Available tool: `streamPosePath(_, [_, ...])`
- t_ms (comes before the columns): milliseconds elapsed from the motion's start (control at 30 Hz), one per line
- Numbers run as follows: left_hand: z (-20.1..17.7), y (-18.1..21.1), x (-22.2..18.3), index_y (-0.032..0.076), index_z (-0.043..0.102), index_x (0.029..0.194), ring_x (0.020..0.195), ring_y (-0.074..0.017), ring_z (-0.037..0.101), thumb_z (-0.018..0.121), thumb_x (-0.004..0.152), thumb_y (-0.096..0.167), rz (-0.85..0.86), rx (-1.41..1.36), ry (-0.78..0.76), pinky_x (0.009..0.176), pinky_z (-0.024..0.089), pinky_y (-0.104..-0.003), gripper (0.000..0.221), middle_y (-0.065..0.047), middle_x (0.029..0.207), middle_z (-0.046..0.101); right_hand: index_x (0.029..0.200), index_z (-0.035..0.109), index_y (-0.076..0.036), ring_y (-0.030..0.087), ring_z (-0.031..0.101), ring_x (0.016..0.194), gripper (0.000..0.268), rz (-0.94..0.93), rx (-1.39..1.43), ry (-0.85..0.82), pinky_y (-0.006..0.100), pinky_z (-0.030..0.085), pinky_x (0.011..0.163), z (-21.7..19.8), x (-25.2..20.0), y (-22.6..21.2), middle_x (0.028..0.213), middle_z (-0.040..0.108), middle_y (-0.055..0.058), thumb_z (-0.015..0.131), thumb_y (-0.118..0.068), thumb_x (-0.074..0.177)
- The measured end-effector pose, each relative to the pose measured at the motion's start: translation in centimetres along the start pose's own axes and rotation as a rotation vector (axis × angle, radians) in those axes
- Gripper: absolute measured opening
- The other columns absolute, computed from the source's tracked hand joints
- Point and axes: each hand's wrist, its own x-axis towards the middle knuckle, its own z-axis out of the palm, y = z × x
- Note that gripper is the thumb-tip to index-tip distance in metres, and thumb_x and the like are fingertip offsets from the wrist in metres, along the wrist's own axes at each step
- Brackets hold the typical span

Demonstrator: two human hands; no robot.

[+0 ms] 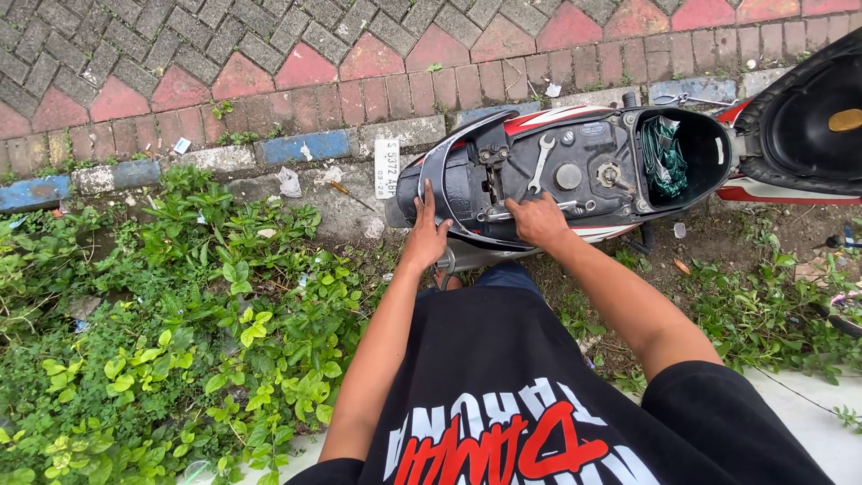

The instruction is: Using a wrench to adjust or remove internal components of a motorcycle under the seat area.

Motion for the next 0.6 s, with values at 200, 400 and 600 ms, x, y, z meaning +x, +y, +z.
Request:
streamPosePath(200, [0.4,0.6,0.1,0.023,-0.006,0.164,0.149,-0.0554,0.007,0.054,0.104,0.013,0.01,-0.023,0.018,0.113,0.029,-0.069,0.085,-0.047,0.155,0.017,0.118,0.059,-0.023,0.028,0.075,0.071,0.037,-0.144,-0.139,-0.09,0.045,0.04,0.076,-0.7,0.7,0.8,0.077,0.075,0.004,0.044,-0.02,0.085])
streamPosePath(400, [0.5,2.3,-0.1,0.025,-0.005,0.164,0.15,-0.0528,0.005,0.053,0.104,0.015,-0.044,-0.017,0.032,0.113,0.028,-0.068,0.084,-0.044,0.158,0.015,0.114,0.057,-0.016,0.03,0.075,0.073,0.035,-0.273,-0.143,-0.132,0.047,0.04,0.08,-0.1,1.6,2.0,0.08,0.077,0.007,0.042,-0.019,0.083])
streamPosePath(600, [0.5,5.1,-0.3,0.019,-0.004,0.164,0.148,-0.0559,0.0,0.055,0.101,0.005,-0.045,-0.07,0.062,0.116,0.017,-0.07,0.087,-0.042,0.16,0.009,0.112,0.062,-0.02,0.031,0.076,0.069,0.038,-0.274,-0.009,-0.209,0.047,0.046,0.075,3.5,2.9,3.8,0.068,0.075,0.005,0.046,-0.026,0.079])
